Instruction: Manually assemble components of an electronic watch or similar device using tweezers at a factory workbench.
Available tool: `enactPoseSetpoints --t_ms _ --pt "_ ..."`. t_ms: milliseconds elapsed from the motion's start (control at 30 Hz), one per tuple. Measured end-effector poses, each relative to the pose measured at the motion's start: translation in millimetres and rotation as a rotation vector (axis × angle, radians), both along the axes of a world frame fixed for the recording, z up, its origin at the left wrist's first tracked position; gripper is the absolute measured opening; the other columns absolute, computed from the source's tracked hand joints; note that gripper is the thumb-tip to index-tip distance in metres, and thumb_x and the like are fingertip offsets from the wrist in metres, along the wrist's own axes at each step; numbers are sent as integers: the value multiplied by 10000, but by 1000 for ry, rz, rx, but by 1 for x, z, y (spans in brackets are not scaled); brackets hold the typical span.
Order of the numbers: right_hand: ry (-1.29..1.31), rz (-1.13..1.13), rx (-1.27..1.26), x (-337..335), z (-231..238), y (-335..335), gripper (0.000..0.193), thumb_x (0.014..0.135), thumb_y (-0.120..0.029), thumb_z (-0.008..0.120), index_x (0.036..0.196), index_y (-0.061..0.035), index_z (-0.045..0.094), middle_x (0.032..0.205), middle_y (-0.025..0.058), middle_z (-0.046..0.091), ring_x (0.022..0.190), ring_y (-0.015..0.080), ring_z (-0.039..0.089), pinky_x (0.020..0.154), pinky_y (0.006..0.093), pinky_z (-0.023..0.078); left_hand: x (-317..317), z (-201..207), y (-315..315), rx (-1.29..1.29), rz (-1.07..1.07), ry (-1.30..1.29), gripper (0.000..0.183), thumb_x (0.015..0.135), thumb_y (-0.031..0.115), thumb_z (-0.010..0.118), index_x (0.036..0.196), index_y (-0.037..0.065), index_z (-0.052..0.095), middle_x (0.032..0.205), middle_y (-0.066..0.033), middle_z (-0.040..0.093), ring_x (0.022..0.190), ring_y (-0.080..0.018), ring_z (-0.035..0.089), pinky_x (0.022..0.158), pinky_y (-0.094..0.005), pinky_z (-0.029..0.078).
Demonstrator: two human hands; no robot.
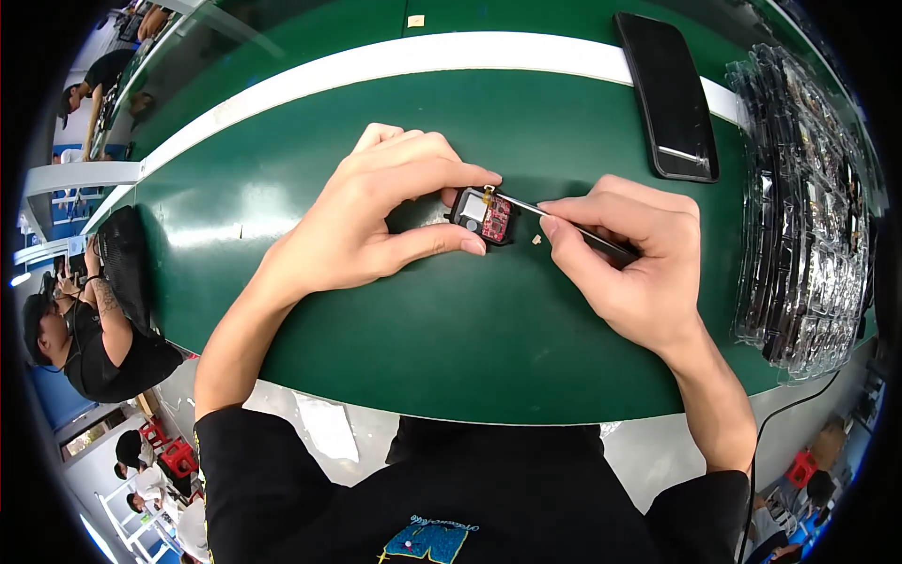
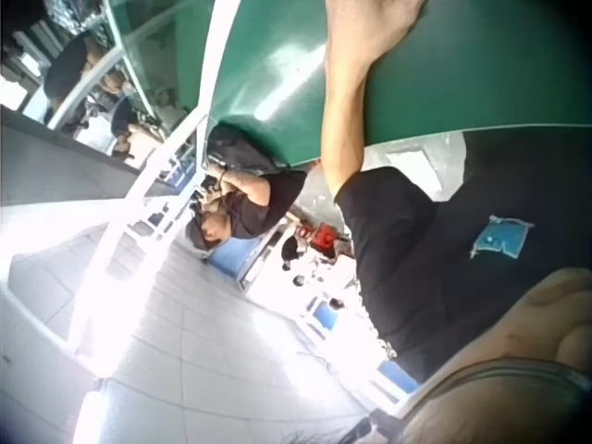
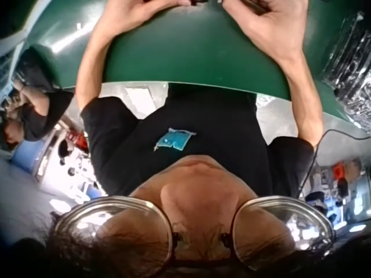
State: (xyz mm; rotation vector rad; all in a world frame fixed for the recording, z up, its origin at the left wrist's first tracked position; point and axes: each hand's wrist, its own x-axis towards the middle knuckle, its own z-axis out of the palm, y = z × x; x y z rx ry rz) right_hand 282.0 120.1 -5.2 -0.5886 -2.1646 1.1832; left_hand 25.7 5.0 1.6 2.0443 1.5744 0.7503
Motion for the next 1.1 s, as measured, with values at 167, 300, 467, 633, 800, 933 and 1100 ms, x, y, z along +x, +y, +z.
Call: enactPoseSetpoints --t_ms 167,300,467,633,800,933,1100 --pt "-1 18 45 -2 -5 0 102 858 52 812 957 39 832 668 44 652 524 84 542 486 269 359 -1 -3 0 16 -8 -5 577 777 274 959 1297 75 807 993 -26 721 883 -206 595 858 -351 435" --pt "-18 4 44 -3 -5 -2 134 864 58 822 995 38 846 668 31 641 544 66 517 504 257 328 -1 -4 0 18 -9 17 578 773 289 957 1290 77 810 985 -34 719 875 -211 592 845 -353 436" --pt "-17 12 51 -3 -5 -2 130 875 53 819 1000 34 847 670 21 638 548 56 511 503 252 321 -1 -1 1 21 -13 18 571 775 295 954 1285 79 813 970 -36 714 870 -214 583 839 -352 434" --pt "-31 2 25 -3 -5 -1 123 884 49 820 1002 34 848 674 7 642 552 36 504 502 241 311 -2 -4 2 26 -13 22 566 772 289 953 1277 75 815 961 -36 710 861 -213 571 837 -356 434" --pt "-23 -23 61 -2 -3 -2 136 877 51 830 1010 30 851 667 0 629 553 30 502 502 235 300 2 2 2 18 3 46 600 742 272 969 1286 81 802 922 -32 667 827 -204 527 861 -348 425" --pt "4 -26 138 0 -5 0 180 859 64 838 1033 22 857 683 0 628 548 31 493 501 236 300 4 -3 0 36 78 -70 590 732 265 973 1263 78 797 882 -26 627 807 -197 507 870 -350 417" --pt "-14 -13 255 -1 -7 -2 247 829 81 856 1066 15 861 727 6 653 543 32 476 499 237 309 2 -3 1 33 41 19 557 728 267 970 1222 71 804 846 -18 617 785 -187 500 859 -343 416"
